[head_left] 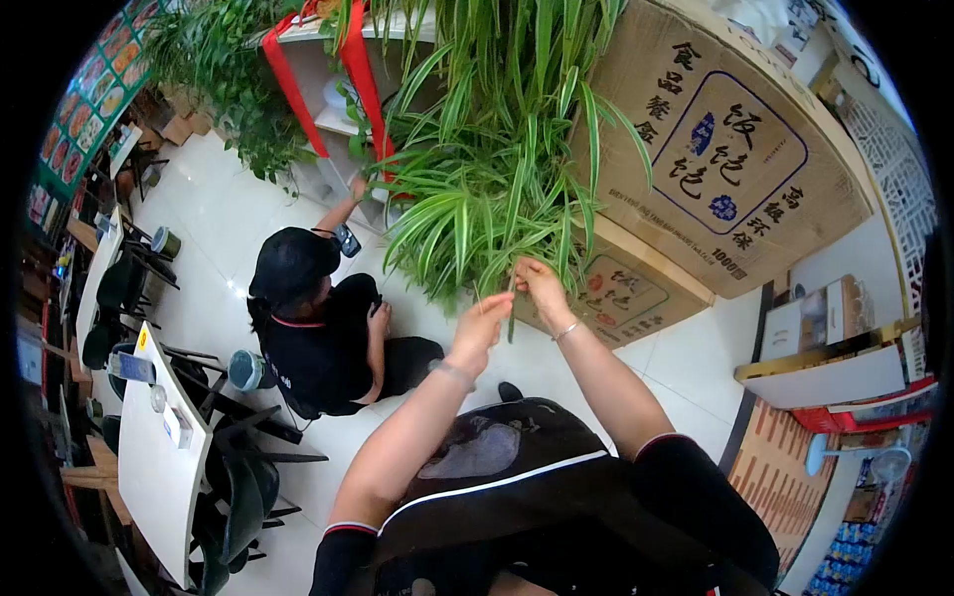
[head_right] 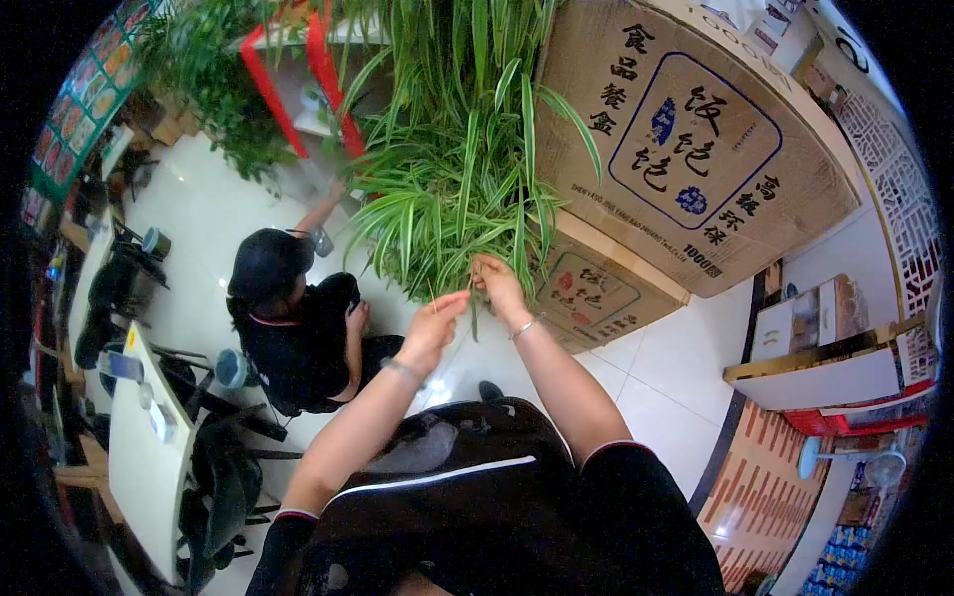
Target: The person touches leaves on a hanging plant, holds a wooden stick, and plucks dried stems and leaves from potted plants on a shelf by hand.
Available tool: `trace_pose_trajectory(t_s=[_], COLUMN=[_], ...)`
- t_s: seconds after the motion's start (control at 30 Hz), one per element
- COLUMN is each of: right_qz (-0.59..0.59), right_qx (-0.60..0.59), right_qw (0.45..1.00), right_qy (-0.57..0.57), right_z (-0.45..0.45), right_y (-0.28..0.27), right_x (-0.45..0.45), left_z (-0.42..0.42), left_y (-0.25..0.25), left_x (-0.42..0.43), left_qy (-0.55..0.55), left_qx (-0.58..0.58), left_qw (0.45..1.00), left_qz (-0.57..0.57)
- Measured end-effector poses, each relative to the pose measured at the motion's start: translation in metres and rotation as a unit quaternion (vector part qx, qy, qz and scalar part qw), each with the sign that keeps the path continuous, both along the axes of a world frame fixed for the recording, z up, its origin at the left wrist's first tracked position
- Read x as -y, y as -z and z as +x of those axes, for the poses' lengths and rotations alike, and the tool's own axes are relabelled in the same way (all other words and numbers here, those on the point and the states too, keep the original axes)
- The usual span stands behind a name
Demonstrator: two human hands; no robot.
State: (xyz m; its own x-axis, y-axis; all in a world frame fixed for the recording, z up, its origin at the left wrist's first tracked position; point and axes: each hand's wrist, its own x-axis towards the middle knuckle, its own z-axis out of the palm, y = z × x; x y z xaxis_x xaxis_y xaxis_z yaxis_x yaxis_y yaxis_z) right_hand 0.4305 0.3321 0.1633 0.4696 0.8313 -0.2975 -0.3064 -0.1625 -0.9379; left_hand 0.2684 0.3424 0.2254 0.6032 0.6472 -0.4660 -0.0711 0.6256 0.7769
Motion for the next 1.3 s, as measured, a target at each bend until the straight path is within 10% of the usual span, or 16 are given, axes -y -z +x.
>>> trace_pose_trajectory(t_s=[0.3, 0.9, 1.3], right_qz=[0.004, -0.004, -0.015], right_qx=[-0.018, 0.013, -0.172], right_qw=[1.000, 0.999, 0.984], right_qy=[0.014, -0.052, 0.039], right_z=[0.001, 0.013, -0.004], right_y=[0.000, 0.011, -0.030], right_x=[0.008, 0.015, 0.007], left_z=[0.071, 0.077, 0.070], left_y=[0.029, 0.017, 0.009], left_x=[-0.010, -0.041, -0.050], left_qy=[-0.218, -0.128, -0.077], left_qx=[-0.014, -0.055, -0.109], left_qw=[0.975, 0.990, 0.987], left_qz=[0.035, 0.011, 0.093])
